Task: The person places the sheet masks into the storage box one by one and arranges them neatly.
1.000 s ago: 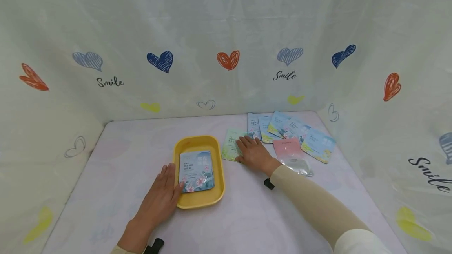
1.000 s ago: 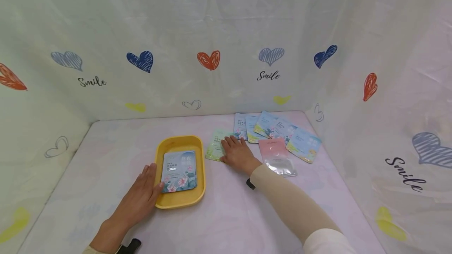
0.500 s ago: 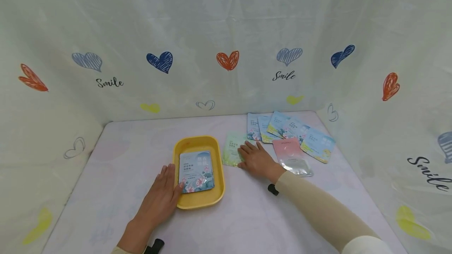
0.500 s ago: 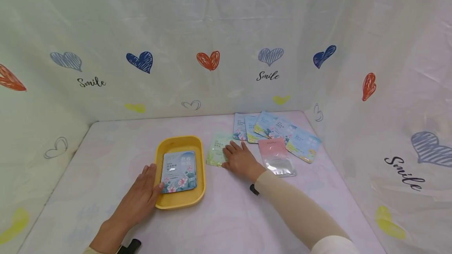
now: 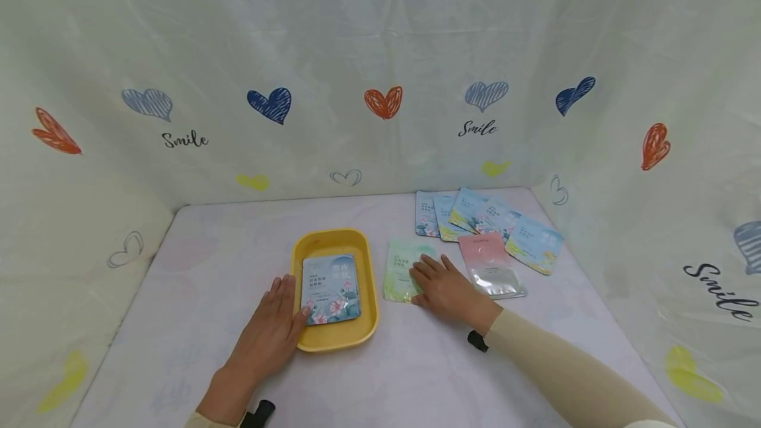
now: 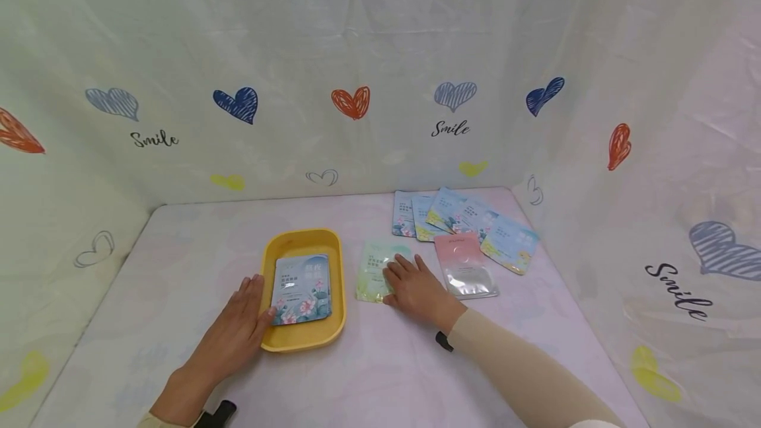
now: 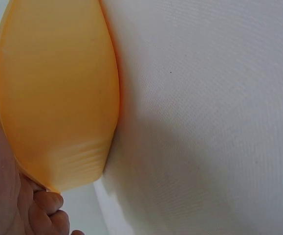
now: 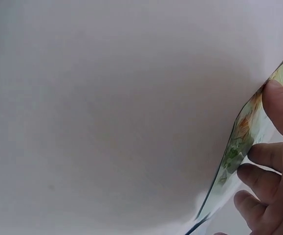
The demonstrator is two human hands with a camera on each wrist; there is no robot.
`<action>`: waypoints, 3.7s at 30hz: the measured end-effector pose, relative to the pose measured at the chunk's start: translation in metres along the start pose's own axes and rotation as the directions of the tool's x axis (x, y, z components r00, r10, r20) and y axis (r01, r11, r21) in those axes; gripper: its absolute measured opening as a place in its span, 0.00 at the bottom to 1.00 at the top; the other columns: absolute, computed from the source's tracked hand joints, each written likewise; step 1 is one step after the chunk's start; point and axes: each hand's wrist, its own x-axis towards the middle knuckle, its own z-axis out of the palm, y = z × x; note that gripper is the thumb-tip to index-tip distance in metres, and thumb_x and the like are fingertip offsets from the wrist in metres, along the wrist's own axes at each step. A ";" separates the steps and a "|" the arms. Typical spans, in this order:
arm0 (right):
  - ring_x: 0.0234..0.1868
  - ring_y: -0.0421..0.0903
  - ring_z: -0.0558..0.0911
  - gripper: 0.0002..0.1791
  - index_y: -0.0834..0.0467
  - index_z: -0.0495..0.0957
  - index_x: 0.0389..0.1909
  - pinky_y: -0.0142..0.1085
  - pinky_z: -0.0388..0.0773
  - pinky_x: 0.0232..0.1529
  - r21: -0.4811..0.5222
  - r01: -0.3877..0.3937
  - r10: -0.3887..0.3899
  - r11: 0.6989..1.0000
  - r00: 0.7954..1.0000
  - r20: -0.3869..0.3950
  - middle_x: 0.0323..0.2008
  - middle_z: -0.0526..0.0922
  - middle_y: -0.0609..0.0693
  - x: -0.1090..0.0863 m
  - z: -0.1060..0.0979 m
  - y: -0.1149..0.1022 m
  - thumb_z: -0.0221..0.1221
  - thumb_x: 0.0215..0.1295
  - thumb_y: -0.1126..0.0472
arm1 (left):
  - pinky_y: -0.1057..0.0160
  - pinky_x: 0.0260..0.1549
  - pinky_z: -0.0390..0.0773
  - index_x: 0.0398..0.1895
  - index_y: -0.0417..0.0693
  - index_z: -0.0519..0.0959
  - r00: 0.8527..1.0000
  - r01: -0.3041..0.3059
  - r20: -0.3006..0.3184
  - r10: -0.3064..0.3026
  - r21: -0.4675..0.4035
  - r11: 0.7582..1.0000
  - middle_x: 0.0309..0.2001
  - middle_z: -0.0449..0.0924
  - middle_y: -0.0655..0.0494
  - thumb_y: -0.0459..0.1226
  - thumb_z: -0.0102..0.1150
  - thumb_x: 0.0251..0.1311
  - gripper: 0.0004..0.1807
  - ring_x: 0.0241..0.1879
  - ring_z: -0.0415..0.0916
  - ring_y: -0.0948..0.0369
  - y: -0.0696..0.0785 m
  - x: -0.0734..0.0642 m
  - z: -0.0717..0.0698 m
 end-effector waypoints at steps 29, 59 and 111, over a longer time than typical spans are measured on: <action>0.67 0.58 0.70 0.60 0.53 0.72 0.74 0.57 0.68 0.70 0.075 -0.126 0.127 0.989 0.992 -0.017 0.70 0.72 0.55 0.035 -0.004 0.045 0.57 0.52 0.13 | 0.37 0.80 0.54 0.82 0.26 0.46 1.000 0.014 0.011 -0.014 -0.013 1.000 0.82 0.51 0.31 0.50 0.45 0.83 0.42 0.83 0.45 0.37 -0.002 0.002 0.002; 0.29 0.44 0.75 0.39 0.50 0.60 0.76 0.30 0.74 0.24 0.324 -0.046 0.122 0.945 0.968 -0.219 0.58 0.74 0.56 0.041 -0.039 0.023 0.69 0.71 0.51 | 0.38 0.80 0.54 0.82 0.27 0.46 1.000 -0.006 -0.009 0.005 -0.020 1.000 0.82 0.53 0.31 0.50 0.46 0.83 0.42 0.83 0.45 0.38 -0.002 0.002 0.002; 0.31 0.49 0.78 0.22 0.59 0.73 0.66 0.39 0.83 0.32 0.946 -0.050 0.424 0.319 0.900 -0.096 0.41 0.84 0.60 0.039 -0.052 0.038 0.63 0.74 0.66 | 0.38 0.80 0.52 0.83 0.29 0.47 1.000 0.013 -0.015 -0.012 0.026 1.000 0.84 0.47 0.32 0.50 0.45 0.82 0.42 0.84 0.44 0.38 -0.001 0.003 0.003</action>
